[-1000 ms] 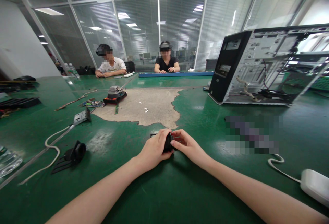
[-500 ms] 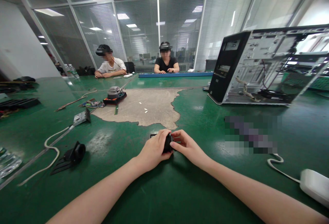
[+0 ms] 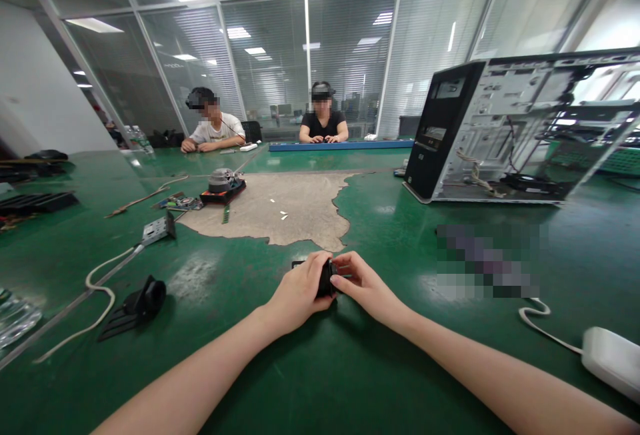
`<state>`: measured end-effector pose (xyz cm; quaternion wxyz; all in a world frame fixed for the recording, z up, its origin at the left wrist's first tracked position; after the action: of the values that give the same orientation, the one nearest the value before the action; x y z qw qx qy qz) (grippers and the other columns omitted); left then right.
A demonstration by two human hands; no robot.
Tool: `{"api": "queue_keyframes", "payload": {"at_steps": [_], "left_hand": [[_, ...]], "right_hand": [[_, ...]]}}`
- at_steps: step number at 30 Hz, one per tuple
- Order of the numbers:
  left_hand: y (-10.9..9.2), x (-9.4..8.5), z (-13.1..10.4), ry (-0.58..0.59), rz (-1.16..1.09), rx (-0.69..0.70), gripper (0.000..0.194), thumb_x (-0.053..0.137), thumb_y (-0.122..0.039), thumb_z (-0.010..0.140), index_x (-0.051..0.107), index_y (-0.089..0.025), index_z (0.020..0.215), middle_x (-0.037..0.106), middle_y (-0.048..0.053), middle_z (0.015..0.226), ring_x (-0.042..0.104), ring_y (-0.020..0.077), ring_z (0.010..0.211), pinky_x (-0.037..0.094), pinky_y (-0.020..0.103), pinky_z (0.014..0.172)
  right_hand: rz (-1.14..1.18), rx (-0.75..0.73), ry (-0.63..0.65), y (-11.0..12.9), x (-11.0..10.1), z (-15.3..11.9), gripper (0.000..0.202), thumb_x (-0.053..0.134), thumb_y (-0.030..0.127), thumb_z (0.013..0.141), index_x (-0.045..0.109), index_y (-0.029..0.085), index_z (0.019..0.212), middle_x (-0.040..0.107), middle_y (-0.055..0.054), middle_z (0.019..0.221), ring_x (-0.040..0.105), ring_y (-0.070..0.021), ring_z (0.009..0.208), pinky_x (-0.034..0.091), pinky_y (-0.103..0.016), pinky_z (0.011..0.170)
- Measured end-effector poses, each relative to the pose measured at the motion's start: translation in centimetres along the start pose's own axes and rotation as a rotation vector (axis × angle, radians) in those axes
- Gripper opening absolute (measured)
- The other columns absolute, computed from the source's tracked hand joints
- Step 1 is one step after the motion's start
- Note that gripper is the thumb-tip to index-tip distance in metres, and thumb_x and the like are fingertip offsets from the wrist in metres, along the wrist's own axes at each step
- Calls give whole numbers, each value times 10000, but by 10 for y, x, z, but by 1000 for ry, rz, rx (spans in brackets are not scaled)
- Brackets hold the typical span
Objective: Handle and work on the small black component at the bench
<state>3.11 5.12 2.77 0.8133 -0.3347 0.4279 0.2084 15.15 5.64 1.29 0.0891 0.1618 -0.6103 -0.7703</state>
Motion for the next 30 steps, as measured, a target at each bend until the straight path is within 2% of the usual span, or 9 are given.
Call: {"api": "queue_keyframes", "payload": {"at_steps": [8,13,19,30], "left_hand": [[0,0,-1,-5,2,10,609,575,-186,675,246,-216,1187,412,86,1172,488,234,994,446,382,793],[0,0,-1,-13,-4,8,625,583,-191,666,242,-214,1190,417,89,1166,490,231,995,439,385,805],[-1,-1,0,-2,-20,0,607,575,-183,668,251,-221,1181,418,84,1160,490,224,990,442,380,799],[1,1,0,-8,-20,0,600,571,-193,674,247,-221,1178,416,83,1160,494,225,979,443,382,789]], "right_hand": [[28,-21,49,9,0,-1,211,588,271,726,464,208,885,514,-10,920,526,-152,885,455,-290,733],[69,-24,8,7,-1,-1,158,566,290,742,473,208,841,518,4,865,527,-140,852,459,-284,719],[8,19,-29,1,-2,2,227,577,297,725,469,203,901,524,-21,917,517,-160,901,449,-325,777],[42,-32,28,10,0,-3,168,563,248,741,460,218,871,503,-1,902,521,-153,915,474,-284,728]]}}
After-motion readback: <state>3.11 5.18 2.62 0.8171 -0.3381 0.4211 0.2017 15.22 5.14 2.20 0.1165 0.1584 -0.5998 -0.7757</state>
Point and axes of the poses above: each hand's wrist, its own z-axis towards the middle knuckle, its own x-axis out of the palm, y = z × x, the point moved 5 cm from there along z, towards the middle knuckle
